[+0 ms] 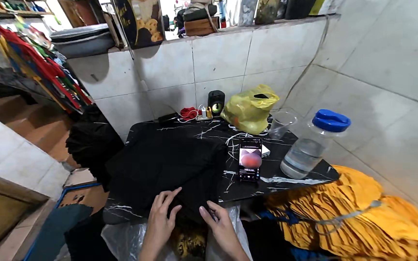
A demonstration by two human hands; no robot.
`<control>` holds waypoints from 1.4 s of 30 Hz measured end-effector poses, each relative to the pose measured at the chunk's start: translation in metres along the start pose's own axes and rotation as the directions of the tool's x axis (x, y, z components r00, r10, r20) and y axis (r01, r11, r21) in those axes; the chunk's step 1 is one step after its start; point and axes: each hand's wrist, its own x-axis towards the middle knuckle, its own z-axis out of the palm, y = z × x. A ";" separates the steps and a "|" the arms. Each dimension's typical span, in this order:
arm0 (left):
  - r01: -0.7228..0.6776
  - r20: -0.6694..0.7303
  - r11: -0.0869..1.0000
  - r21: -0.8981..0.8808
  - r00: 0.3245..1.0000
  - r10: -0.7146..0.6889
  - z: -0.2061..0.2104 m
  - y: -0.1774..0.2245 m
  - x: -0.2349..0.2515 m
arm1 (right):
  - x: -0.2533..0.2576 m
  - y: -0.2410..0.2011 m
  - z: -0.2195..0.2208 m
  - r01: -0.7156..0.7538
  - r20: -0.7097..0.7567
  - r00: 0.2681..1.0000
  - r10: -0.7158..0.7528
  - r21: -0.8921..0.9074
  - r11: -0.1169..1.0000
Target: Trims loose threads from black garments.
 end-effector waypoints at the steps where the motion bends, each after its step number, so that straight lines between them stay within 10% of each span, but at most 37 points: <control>1: 0.030 -0.006 0.999 0.013 1.000 -0.030 0.001 0.000 0.003 | -0.001 -0.004 0.000 0.006 0.005 1.000 -0.006 0.019 1.000; 11: -0.072 -0.359 0.988 -0.135 0.933 0.019 -0.021 0.006 0.038 | -0.021 -0.013 0.006 -0.051 0.009 0.999 0.051 0.015 0.999; 20: 0.098 -0.176 0.888 -0.449 0.965 -0.195 -0.009 0.033 0.026 | -0.021 -0.013 0.032 0.184 -0.053 0.976 -0.212 -0.323 0.928; 23: 0.033 -0.200 0.961 -0.275 0.976 -0.090 -0.014 0.034 0.043 | -0.024 -0.003 0.032 0.144 -0.053 0.984 -0.168 -0.312 0.939; 27: 0.127 0.169 0.992 0.018 0.977 -0.129 0.009 0.034 0.065 | -0.032 0.013 0.031 0.032 -0.068 0.996 -0.054 -0.296 0.955; 30: 0.046 0.046 0.994 0.101 0.998 -0.051 0.039 0.028 0.066 | -0.036 0.025 0.029 -0.025 -0.078 0.997 0.001 -0.306 0.952; 33: 0.010 -0.056 0.983 -0.185 0.998 -0.021 0.039 0.032 0.063 | -0.038 0.033 0.024 -0.073 -0.090 0.995 0.047 -0.307 0.949; 38: -0.133 -0.123 0.567 -0.813 0.991 0.056 -0.006 0.042 0.050 | -0.035 0.038 0.016 -0.095 -0.089 0.993 0.072 -0.284 0.954; 42: 0.014 0.048 0.315 -0.949 0.994 0.101 -0.041 0.049 0.014 | -0.033 0.028 0.017 -0.039 -0.111 0.994 0.018 -0.185 0.982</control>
